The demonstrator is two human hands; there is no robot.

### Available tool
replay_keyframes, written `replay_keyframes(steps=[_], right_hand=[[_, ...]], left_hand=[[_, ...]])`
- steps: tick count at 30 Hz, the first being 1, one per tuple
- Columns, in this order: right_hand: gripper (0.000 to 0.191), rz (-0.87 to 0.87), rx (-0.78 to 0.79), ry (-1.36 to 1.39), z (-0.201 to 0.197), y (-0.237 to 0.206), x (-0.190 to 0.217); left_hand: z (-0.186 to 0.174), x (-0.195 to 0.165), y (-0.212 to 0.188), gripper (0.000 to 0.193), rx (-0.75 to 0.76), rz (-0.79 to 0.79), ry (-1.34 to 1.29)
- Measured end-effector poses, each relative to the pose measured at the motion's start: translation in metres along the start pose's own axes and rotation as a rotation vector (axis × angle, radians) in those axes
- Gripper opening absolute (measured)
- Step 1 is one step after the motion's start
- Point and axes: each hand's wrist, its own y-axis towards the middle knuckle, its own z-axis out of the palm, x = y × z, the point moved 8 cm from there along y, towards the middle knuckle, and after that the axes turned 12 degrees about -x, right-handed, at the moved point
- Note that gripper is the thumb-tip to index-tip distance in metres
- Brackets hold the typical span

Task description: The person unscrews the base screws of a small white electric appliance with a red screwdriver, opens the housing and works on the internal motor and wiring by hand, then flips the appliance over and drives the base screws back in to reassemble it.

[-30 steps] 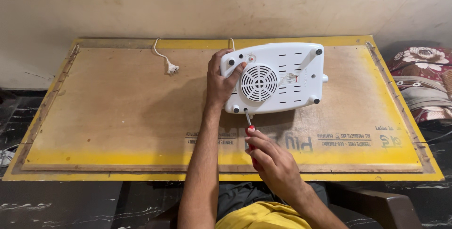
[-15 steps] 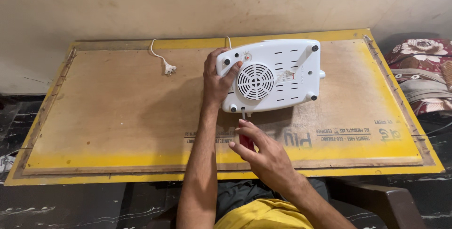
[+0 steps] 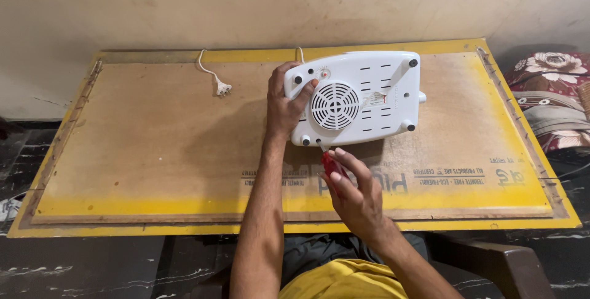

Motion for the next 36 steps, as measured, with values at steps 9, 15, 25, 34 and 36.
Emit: replay_keyframes(steps=[9,15,25,34,36], right_hand=[[0.046,0.004,0.292,0.005,-0.006,0.01,0.022],[0.043,-0.048,0.304,-0.169,-0.011,0.011,0.031],[0.026,-0.04,0.074,-0.156,-0.007,0.006,0.005],[0.028,-0.057,0.285,0.095,0.005,0.02,0.013],[0.038,-0.005,0.338,0.122,0.0,0.023,0.016]], left_hand=[[-0.001,-0.001,-0.002,0.048,0.001,-0.014,0.01],[-0.002,-0.005,-0.003,0.048,0.0,0.032,0.018],[-0.002,-0.006,-0.003,0.049,-0.005,0.059,0.029],[-0.001,-0.004,0.001,0.046,0.0,0.03,0.024],[-0.002,-0.004,0.001,0.046,0.005,0.025,0.023]])
